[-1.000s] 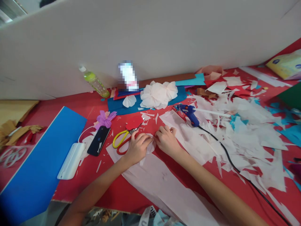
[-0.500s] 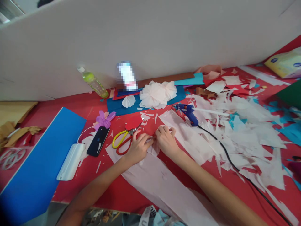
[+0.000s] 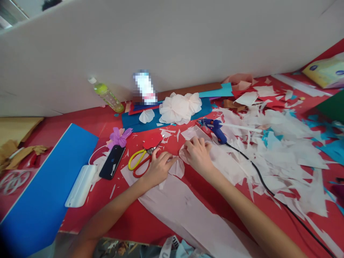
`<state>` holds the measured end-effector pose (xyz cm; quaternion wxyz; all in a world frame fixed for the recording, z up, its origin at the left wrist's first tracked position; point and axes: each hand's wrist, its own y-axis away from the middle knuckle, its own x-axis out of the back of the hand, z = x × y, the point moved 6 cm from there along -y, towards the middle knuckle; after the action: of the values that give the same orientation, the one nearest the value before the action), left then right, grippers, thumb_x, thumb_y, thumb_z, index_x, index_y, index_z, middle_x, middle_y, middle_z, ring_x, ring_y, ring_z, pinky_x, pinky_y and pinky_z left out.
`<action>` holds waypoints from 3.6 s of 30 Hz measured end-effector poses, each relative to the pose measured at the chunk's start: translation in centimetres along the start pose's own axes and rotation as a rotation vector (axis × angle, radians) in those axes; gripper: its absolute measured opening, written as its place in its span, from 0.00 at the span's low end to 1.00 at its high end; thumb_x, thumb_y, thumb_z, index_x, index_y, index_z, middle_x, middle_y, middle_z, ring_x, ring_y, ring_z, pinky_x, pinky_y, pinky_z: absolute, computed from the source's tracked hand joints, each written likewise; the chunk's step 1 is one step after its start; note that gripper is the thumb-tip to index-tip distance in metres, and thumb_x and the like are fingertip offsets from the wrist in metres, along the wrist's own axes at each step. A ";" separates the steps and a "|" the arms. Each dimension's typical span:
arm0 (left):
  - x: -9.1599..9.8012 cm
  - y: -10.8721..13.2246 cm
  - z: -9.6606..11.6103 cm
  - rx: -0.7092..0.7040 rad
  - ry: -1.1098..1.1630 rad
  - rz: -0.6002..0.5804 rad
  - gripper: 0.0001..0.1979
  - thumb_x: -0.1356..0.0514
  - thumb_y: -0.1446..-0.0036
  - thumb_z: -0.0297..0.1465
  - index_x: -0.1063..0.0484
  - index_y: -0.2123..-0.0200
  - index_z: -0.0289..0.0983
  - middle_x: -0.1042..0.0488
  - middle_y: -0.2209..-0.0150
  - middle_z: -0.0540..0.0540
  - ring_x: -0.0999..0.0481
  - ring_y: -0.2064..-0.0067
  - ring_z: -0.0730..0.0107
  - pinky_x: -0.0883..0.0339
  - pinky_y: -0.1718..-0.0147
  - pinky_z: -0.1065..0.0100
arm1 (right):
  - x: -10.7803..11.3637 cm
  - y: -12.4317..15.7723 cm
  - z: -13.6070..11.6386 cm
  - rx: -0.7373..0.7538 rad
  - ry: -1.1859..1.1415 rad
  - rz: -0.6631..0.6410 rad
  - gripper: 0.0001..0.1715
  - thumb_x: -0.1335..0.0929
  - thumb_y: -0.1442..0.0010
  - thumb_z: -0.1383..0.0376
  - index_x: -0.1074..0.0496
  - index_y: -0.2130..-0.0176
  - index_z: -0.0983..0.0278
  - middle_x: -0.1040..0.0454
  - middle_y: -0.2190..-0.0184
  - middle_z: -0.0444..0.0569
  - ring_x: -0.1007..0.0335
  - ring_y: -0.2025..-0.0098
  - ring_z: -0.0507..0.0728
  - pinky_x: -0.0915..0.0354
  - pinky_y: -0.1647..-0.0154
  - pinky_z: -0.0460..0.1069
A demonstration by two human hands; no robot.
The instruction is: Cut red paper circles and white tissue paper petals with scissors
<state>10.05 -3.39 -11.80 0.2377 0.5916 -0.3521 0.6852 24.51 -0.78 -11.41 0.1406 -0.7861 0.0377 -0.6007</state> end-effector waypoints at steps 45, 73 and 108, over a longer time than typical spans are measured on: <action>1.6 -0.6 -0.6 -0.171 -0.039 -0.224 0.23 0.51 0.44 0.21 0.37 0.46 0.44 0.34 0.47 0.45 0.41 0.45 0.60 0.62 0.43 0.43 | -0.2 1.1 0.2 0.354 -0.003 -0.024 0.12 0.39 0.36 0.66 0.29 0.68 0.63 0.29 0.69 0.48 0.43 0.63 0.56 0.58 0.63 0.53; 1.6 -2.1 -2.0 -0.350 0.048 -0.280 0.28 0.52 0.47 0.16 0.36 0.47 0.45 0.34 0.44 0.50 0.48 0.38 0.63 0.66 0.41 0.46 | -0.2 2.4 -1.1 0.509 0.227 -0.057 0.09 0.40 0.40 0.73 0.31 0.65 0.65 0.30 0.65 0.51 0.44 0.62 0.59 0.54 0.59 0.55; 1.5 -2.5 -1.3 -0.268 -0.001 -0.276 0.23 0.49 0.46 0.21 0.35 0.48 0.41 0.36 0.46 0.43 0.42 0.44 0.60 0.61 0.42 0.47 | 0.2 2.3 -1.5 0.519 0.229 -0.024 0.09 0.39 0.40 0.74 0.31 0.67 0.66 0.31 0.67 0.51 0.45 0.62 0.58 0.54 0.61 0.54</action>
<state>10.81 -0.91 -9.91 0.4058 0.5977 -0.3558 0.5929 23.36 -3.30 -11.45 0.3248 -0.6514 -0.1110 -0.6767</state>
